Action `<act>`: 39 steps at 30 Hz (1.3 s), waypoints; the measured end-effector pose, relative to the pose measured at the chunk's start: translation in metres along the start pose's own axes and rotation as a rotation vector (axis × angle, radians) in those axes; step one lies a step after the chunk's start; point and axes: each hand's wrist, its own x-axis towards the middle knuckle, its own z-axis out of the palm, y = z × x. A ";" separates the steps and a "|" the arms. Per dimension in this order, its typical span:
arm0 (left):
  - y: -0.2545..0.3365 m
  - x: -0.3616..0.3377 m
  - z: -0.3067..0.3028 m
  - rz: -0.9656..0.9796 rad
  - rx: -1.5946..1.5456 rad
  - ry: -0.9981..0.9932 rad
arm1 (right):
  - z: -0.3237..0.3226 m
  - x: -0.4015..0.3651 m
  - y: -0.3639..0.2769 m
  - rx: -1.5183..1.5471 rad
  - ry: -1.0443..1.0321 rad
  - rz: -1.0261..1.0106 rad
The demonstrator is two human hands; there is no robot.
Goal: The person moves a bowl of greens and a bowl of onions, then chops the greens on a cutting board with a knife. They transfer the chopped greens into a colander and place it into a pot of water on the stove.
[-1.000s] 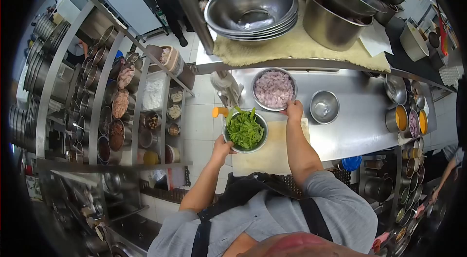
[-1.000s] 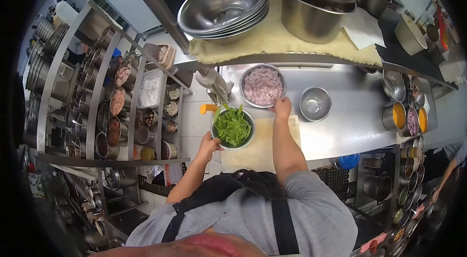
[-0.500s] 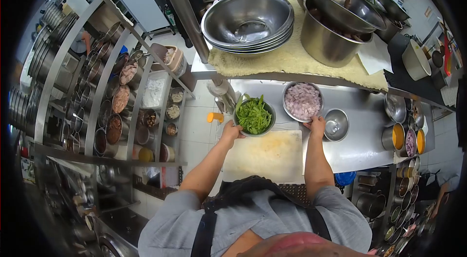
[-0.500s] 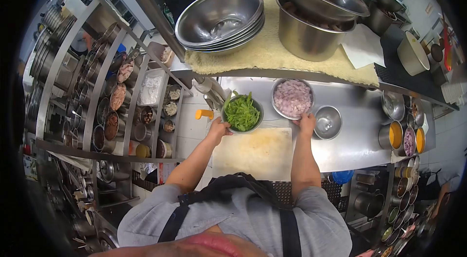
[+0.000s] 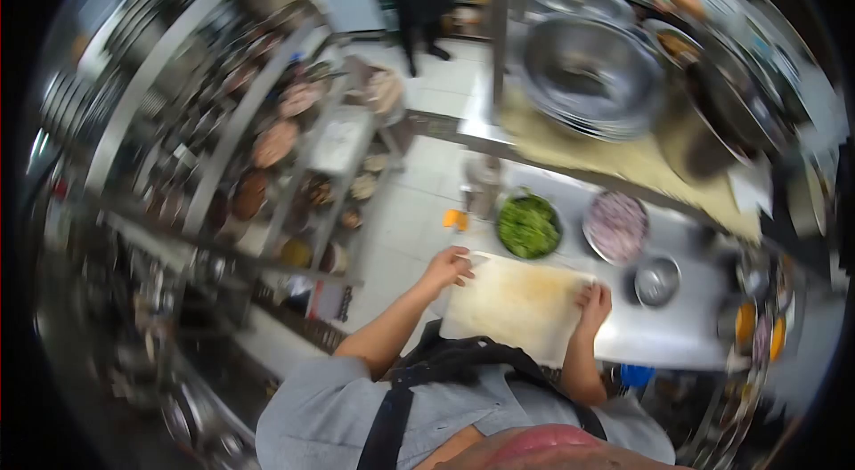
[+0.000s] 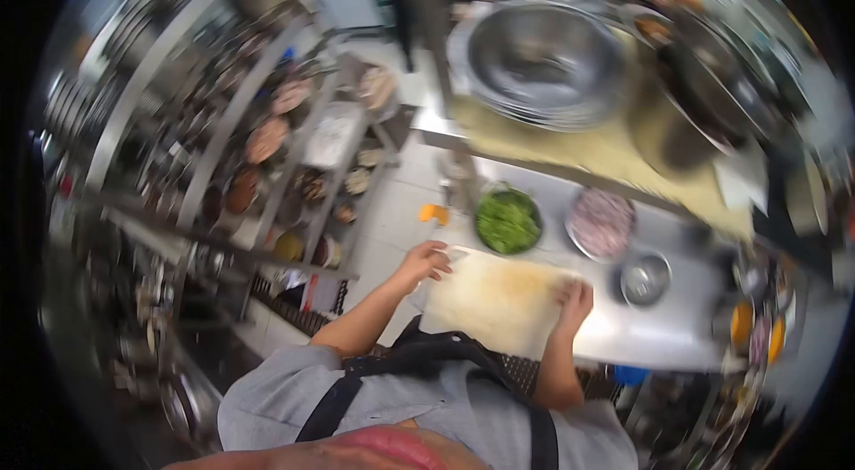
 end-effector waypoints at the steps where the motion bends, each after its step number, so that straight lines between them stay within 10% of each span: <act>1: 0.001 -0.009 -0.015 0.017 -0.034 0.092 | 0.008 -0.019 0.008 -0.053 -0.082 0.008; 9: 0.076 -0.066 -0.163 0.347 -0.017 0.335 | 0.122 -0.110 0.001 -0.228 -0.828 0.098; 15: 0.234 -0.100 -0.278 0.814 0.221 0.506 | 0.218 -0.103 0.002 -0.183 -0.771 -0.057; 21: 0.492 -0.123 -0.384 1.677 0.970 1.268 | 0.290 -0.177 0.009 -0.281 -0.688 -0.013; 26: 0.627 -0.106 -0.461 1.142 1.458 1.592 | 0.286 -0.253 0.006 -0.470 -0.735 -0.031; 30: 0.684 -0.090 -0.507 0.577 1.585 1.331 | 0.254 -0.281 0.003 -0.568 -0.464 0.030; 39: 0.659 -0.090 -0.482 1.181 1.332 1.496 | 0.225 -0.256 0.047 -0.309 -0.227 0.108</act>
